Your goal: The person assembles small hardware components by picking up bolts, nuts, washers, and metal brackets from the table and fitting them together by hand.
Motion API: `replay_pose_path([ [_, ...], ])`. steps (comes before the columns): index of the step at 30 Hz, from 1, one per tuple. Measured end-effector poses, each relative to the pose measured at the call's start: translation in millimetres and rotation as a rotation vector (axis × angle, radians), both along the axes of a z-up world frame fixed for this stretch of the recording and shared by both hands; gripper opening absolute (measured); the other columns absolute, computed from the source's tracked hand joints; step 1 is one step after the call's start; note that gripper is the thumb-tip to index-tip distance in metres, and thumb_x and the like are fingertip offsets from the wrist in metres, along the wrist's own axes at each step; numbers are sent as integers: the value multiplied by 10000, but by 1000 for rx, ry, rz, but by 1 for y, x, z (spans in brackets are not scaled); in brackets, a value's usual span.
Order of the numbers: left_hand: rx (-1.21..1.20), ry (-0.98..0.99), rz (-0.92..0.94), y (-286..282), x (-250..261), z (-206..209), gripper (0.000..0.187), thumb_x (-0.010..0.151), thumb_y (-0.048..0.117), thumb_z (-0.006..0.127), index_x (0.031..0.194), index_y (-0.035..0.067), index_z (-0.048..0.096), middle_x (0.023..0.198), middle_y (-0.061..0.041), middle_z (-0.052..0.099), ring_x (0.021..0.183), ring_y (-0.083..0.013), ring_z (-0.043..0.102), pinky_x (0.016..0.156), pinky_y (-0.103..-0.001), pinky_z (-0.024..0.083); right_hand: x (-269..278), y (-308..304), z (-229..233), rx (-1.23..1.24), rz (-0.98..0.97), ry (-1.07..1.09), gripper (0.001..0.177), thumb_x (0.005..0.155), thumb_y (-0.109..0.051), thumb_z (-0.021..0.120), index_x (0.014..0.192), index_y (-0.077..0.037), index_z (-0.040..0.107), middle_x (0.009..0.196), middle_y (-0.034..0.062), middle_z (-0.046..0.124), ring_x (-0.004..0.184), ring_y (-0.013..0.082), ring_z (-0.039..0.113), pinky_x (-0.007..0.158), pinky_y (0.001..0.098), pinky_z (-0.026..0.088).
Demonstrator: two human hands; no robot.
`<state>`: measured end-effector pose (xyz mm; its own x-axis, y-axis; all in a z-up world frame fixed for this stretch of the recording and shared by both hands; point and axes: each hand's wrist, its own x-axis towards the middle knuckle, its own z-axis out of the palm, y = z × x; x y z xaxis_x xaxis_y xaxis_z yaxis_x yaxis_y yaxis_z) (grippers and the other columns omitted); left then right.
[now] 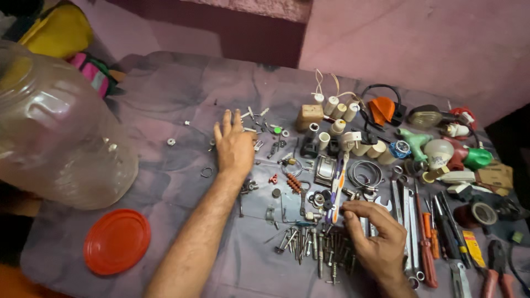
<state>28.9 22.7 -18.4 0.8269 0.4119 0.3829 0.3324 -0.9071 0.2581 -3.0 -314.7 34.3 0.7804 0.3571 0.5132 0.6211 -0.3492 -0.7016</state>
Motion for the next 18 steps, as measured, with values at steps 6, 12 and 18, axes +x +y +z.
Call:
replay_pose_path([
  [6,129,49,-67,5,11,-4,136,829,225,710,865,168,828,1512,-158,519,1486,-369,320,1193,-575,199,0,0,-5,37,5,16,104,865,-7,738,968,-3,754,1002,84,779,950,177,740,876,293,562],
  [12,275,-7,-134,3,6,2,215,850,266,735,920,74,802,1432,-138,593,1449,-355,395,1176,-560,276,-1,2,1,37,-11,-6,94,867,-1,735,959,-5,750,993,85,778,947,182,738,879,298,559],
  [18,-248,-339,-289,-68,-41,34,144,895,214,739,883,76,779,1426,-153,614,1404,-388,438,1159,-522,317,0,1,5,23,-70,-57,74,885,-21,738,958,-25,751,994,78,775,953,198,734,891,319,541],
])
